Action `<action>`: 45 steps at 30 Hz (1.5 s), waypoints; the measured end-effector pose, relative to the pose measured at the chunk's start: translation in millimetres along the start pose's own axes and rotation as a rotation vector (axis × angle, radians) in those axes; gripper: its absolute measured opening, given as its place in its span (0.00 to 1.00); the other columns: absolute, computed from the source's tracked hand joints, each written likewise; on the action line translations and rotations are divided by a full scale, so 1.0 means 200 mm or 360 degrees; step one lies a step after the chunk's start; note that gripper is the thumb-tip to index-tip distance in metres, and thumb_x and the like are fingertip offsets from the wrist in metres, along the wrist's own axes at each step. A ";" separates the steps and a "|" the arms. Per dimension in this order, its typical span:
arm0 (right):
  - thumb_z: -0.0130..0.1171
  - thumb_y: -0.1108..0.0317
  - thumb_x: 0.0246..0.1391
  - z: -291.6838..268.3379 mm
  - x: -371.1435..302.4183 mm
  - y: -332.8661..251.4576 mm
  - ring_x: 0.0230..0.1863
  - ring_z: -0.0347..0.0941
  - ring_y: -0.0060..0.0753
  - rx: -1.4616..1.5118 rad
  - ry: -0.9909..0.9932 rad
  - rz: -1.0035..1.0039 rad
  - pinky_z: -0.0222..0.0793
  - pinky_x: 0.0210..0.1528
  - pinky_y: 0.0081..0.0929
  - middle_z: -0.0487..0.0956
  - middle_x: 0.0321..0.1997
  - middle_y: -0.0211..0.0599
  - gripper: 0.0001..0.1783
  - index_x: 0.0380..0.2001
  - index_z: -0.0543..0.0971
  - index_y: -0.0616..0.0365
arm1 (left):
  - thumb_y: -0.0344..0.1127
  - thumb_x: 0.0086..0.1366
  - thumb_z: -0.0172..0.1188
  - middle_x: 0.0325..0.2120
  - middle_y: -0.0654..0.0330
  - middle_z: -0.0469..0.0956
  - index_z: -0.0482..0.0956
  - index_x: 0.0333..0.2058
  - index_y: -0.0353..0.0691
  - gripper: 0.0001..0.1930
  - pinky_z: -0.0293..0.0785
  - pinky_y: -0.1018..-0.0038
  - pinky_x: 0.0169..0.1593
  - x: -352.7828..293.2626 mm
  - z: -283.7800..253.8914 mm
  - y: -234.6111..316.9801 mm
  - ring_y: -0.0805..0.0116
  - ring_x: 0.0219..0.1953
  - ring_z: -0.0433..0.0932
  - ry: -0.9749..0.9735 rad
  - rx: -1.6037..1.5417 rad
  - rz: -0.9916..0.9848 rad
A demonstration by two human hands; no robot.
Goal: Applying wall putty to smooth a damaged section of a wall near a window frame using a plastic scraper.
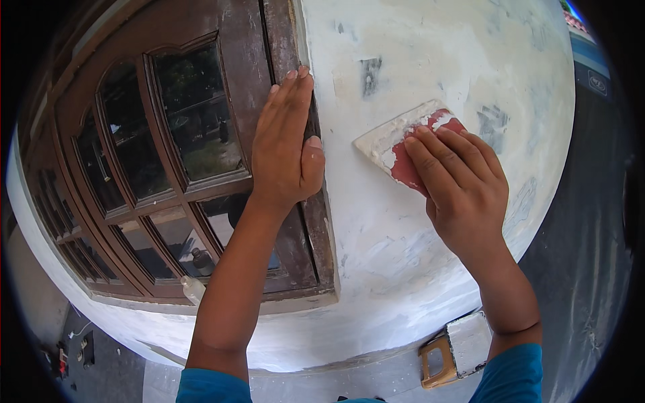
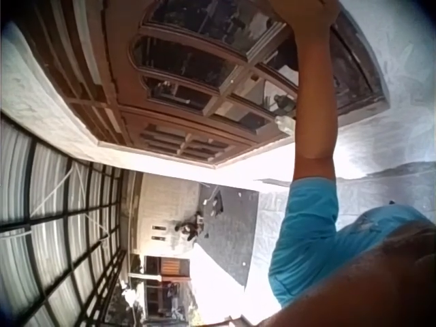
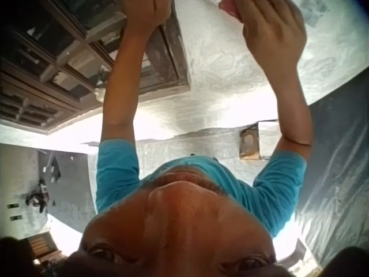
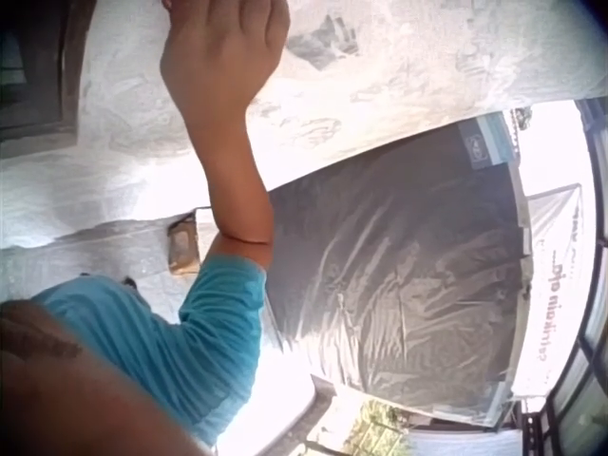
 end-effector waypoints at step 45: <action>0.62 0.72 0.49 0.06 0.19 0.25 0.58 0.74 0.40 -0.0234 0.0173 -0.0054 0.69 0.61 0.37 0.79 0.55 0.38 0.25 0.54 0.77 0.55 | 0.36 0.60 0.41 0.60 0.40 0.68 0.65 0.61 0.25 0.31 0.55 0.50 0.68 0.01 -0.01 0.02 0.42 0.65 0.65 0.0060 -0.0015 0.0063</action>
Point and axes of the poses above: each hand's wrist, its own x-axis towards the middle knuckle, its own z-axis out of the palm, y = z × x, the point moved 9 cm from there along x, towards the middle knuckle
